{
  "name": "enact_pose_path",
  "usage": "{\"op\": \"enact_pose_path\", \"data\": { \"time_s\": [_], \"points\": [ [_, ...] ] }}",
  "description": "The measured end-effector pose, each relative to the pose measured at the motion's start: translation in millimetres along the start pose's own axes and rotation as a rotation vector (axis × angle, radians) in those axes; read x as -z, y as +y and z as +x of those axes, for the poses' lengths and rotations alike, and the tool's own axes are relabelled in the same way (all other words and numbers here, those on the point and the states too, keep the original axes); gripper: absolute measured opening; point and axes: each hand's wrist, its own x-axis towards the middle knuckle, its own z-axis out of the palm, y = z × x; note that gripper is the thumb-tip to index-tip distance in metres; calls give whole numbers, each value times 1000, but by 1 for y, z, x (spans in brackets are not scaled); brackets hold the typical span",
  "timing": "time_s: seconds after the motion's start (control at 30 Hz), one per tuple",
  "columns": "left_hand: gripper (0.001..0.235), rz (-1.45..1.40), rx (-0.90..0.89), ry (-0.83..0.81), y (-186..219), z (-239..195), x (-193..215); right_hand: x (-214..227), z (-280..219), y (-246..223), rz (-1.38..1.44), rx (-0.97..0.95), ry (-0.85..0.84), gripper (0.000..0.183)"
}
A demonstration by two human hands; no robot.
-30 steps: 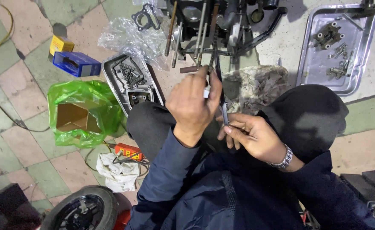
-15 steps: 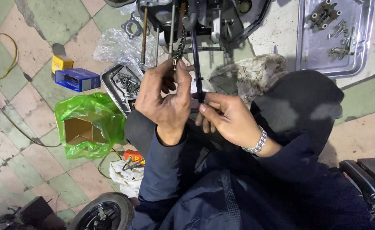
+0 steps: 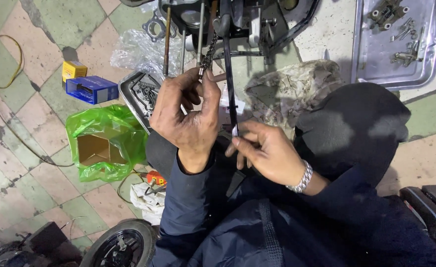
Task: The person places a gasket onto the engine head, then wipes a metal rod with a cloth. They attach a chain to the rod and insert it into the engine. Finally, they clean the cylinder head with a cloth.
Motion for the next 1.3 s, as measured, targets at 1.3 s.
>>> {"op": "enact_pose_path", "data": {
  "time_s": [1.3],
  "points": [
    [8,3,15,-57,-16,13,-1,-4,100,-25,-73,368,403,19]
  ]
}}
